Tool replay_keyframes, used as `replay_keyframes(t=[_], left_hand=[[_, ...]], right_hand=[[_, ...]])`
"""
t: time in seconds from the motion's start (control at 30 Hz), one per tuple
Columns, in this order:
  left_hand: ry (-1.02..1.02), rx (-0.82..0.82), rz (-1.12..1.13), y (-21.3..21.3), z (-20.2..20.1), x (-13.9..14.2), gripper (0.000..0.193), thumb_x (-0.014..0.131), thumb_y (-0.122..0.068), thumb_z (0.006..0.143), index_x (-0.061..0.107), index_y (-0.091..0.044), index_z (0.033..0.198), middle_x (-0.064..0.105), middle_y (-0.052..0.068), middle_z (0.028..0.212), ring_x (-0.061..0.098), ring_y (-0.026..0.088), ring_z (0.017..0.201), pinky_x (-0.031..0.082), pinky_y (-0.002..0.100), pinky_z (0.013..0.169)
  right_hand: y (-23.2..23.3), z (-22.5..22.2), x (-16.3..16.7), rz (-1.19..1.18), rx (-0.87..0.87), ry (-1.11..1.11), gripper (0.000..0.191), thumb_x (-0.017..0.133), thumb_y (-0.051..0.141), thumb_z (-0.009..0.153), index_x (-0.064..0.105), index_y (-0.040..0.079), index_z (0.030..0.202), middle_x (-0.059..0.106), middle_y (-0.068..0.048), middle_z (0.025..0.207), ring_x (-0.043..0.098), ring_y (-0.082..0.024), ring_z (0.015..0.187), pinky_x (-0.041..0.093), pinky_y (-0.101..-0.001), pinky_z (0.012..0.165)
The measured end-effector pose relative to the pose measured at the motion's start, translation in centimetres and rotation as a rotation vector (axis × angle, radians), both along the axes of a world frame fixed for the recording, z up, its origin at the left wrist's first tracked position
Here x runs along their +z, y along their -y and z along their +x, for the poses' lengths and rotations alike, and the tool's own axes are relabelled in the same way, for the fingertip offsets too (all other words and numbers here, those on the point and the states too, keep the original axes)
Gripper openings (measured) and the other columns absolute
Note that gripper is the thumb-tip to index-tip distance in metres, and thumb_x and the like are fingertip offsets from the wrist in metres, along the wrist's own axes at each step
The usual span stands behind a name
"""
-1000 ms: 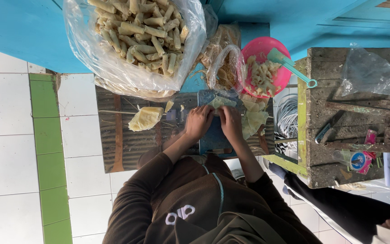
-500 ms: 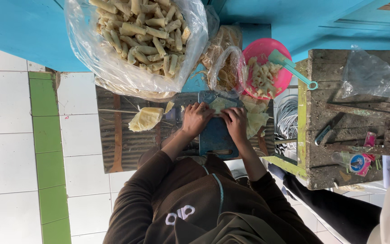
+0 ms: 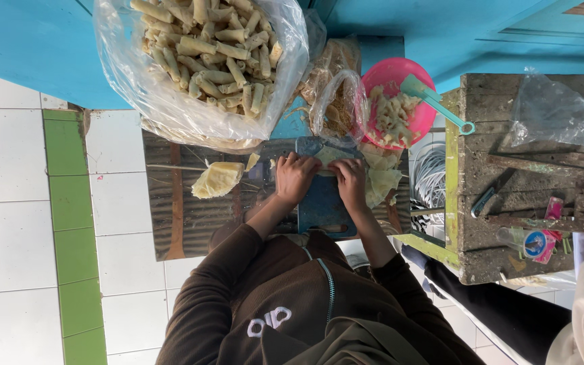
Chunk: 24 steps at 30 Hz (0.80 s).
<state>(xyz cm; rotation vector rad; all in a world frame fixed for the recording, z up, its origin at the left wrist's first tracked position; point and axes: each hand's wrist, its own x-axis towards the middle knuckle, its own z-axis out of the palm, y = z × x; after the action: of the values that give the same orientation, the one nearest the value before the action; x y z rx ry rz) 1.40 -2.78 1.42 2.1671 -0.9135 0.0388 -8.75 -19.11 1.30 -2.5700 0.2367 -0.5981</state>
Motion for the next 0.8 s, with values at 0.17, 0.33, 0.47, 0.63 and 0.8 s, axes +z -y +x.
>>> replay_keyframes(t=[0.17, 0.33, 0.47, 0.63, 0.8], left_hand=[[0.049, 0.015, -0.035, -0.2, 0.0, -0.3, 0.010, 0.076, -0.032, 0.088, 0.075, -0.025, 0.095, 0.068, -0.005, 0.101, 0.058, 0.022, 0.098, 0.041, 0.041, 0.083], [-0.112, 0.165, 0.065, 1.8, -0.3, -0.2, 0.016, 0.073, -0.033, 0.086, 0.070, -0.019, 0.093, 0.064, 0.004, 0.101, 0.056, 0.028, 0.100, 0.040, 0.044, 0.083], [-0.164, 0.194, 0.053, 3.7, 0.1, -1.4, 0.028, 0.067, -0.027, 0.091, 0.058, -0.008, 0.109, 0.059, 0.014, 0.110, 0.054, 0.034, 0.106, 0.041, 0.047, 0.087], [-0.027, 0.190, 0.135, 6.4, 1.5, -3.0, 0.024, 0.060, -0.019, 0.096, 0.056, -0.008, 0.117, 0.061, 0.013, 0.117, 0.057, 0.033, 0.109, 0.043, 0.047, 0.094], [-0.075, 0.191, 0.071, 6.1, 1.9, -2.7, 0.029, 0.063, -0.030, 0.098, 0.057, -0.007, 0.115, 0.061, 0.012, 0.115, 0.058, 0.034, 0.108, 0.044, 0.048, 0.093]], right_hand=[[0.1, 0.0, -0.3, 0.000, -0.026, 0.009, 0.013, 0.079, 0.008, 0.088, 0.075, 0.010, 0.100, 0.071, -0.005, 0.099, 0.062, -0.029, 0.097, 0.046, -0.0423, 0.087], [0.5, 0.9, -1.5, 0.082, -0.194, -0.034, 0.018, 0.084, 0.019, 0.085, 0.071, 0.011, 0.094, 0.063, -0.008, 0.092, 0.057, -0.033, 0.093, 0.041, -0.0462, 0.086], [0.3, 2.3, -1.9, 0.112, -0.274, 0.033, 0.030, 0.080, 0.019, 0.087, 0.058, 0.004, 0.102, 0.061, -0.011, 0.098, 0.057, -0.035, 0.097, 0.040, -0.0493, 0.088], [0.0, 4.1, -1.4, 0.009, -0.285, 0.040, 0.019, 0.074, 0.012, 0.095, 0.060, 0.006, 0.105, 0.065, -0.008, 0.101, 0.059, -0.034, 0.098, 0.040, -0.0485, 0.091], [0.1, 3.1, -0.1, -0.167, -0.149, 0.026, 0.015, 0.074, 0.005, 0.091, 0.069, 0.013, 0.104, 0.068, -0.003, 0.104, 0.061, -0.031, 0.103, 0.042, -0.0449, 0.093]])
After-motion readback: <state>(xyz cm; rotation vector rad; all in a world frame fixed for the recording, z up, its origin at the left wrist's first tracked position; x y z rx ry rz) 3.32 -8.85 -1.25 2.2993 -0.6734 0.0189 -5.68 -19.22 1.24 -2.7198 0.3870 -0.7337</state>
